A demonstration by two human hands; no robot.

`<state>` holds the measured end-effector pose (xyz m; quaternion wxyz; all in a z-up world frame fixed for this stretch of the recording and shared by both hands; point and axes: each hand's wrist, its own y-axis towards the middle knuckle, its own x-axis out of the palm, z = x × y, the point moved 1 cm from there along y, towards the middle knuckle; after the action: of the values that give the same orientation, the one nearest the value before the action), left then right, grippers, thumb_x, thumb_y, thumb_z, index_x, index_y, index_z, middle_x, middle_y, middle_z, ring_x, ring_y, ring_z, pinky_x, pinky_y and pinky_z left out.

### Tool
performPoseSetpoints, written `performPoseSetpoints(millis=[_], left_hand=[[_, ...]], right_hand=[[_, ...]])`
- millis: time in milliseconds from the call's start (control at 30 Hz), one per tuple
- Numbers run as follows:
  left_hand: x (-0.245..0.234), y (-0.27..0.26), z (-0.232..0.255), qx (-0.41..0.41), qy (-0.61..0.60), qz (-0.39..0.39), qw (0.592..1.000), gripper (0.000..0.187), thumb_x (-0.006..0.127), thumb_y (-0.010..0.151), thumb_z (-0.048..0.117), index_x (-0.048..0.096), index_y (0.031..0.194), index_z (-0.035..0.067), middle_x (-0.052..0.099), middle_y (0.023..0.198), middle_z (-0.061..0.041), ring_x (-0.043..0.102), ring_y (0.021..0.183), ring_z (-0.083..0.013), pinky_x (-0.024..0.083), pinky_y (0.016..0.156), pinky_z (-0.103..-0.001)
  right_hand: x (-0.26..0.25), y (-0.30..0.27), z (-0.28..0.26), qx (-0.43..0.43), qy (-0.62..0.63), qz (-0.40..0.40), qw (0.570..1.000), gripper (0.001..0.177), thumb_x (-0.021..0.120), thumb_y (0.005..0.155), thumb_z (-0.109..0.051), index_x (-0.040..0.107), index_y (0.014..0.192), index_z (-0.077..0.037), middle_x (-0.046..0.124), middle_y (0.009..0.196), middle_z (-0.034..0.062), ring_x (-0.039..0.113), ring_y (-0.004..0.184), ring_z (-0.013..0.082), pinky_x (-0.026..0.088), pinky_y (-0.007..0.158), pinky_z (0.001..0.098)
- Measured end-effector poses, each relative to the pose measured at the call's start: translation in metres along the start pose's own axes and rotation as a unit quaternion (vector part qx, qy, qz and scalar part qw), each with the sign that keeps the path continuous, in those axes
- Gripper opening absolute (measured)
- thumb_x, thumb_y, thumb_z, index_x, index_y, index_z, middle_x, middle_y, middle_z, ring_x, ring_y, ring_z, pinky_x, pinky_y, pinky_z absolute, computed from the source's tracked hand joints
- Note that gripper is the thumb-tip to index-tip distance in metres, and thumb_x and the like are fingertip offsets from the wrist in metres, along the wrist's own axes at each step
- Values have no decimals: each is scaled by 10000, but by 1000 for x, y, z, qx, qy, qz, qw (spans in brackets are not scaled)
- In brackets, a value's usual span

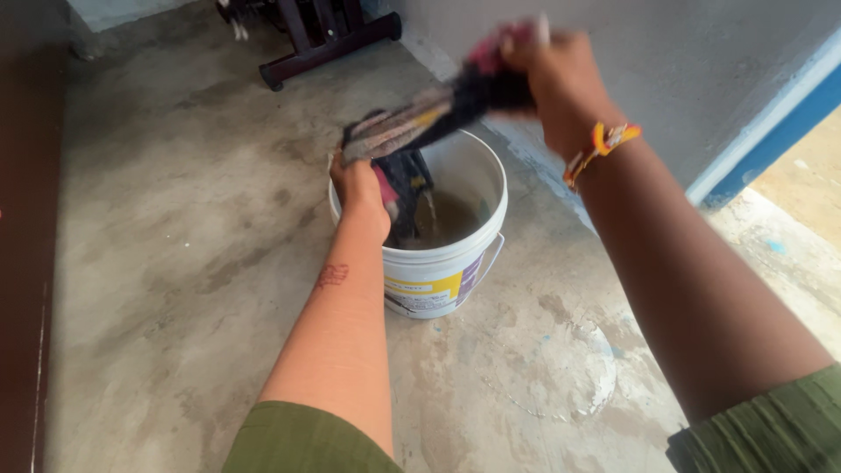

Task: The person wets a cloth in a bucket of water, wrings it out, and uses it to wipe and scrub the concrete floor by hand.

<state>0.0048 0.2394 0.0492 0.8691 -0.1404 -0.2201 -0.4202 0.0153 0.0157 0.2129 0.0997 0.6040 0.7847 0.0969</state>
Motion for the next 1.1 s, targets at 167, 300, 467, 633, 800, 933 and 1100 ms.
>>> performPoseSetpoints(millis=[167, 300, 467, 633, 800, 933, 1100], left_hand=[[28, 14, 32, -47, -163, -55, 984, 404, 561, 930, 267, 638, 1287, 95, 686, 1220, -74, 653, 1093, -214, 518, 953, -361], [42, 21, 30, -88, -203, -62, 973, 391, 552, 940, 231, 619, 1300, 95, 680, 1218, -75, 653, 1096, -225, 525, 954, -375], [42, 18, 15, -128, -209, -24, 969, 378, 540, 953, 187, 596, 1316, 96, 674, 1214, -76, 653, 1100, -238, 534, 956, -393], [32, 23, -2, -135, -212, 35, 967, 371, 527, 966, 143, 574, 1331, 96, 667, 1211, -78, 652, 1104, -250, 543, 957, -411], [11, 32, -30, -78, -195, -7, 978, 370, 515, 979, 99, 551, 1347, 97, 660, 1208, -79, 652, 1107, -263, 552, 959, -429], [-9, 23, -28, -84, -153, -188, 967, 666, 525, 802, -99, 557, 1407, 179, 672, 1153, -47, 636, 1081, -232, 540, 934, -403], [-16, -8, 2, -179, -133, -250, 942, 752, 766, 764, 155, 464, 1429, 335, 608, 1212, -18, 535, 1181, -259, 485, 1038, -613]], right_hand=[[11, -8, 63, 214, -2, -61, 975, 456, 540, 987, -442, 725, 1188, -76, 716, 1206, 177, 714, 1089, 300, 644, 846, 450], [42, -20, 85, 331, 90, -58, 938, 711, 445, 911, -668, 548, 1370, -134, 546, 1446, 150, 540, 1314, 348, 468, 984, 707], [62, -26, 102, 416, 277, -68, 864, 908, 378, 869, -789, 452, 1479, -121, 498, 1458, 218, 468, 1318, 455, 376, 1072, 725], [44, 13, 147, 317, 422, -53, 847, 390, 534, 980, -269, 465, 1271, -19, 558, 1210, 161, 632, 1163, 355, 512, 1079, 668], [39, 17, 156, 353, 367, 56, 859, 236, 472, 915, -105, 545, 1093, 32, 658, 1046, 209, 725, 984, 373, 587, 972, 592], [40, 1, 129, 351, 353, 58, 865, 257, 461, 912, -172, 569, 1049, 17, 668, 1017, 202, 710, 991, 371, 611, 942, 600], [43, -15, 98, 320, 287, 53, 901, 487, 590, 883, -474, 650, 1043, -18, 729, 1050, 204, 746, 936, 341, 608, 875, 549]])
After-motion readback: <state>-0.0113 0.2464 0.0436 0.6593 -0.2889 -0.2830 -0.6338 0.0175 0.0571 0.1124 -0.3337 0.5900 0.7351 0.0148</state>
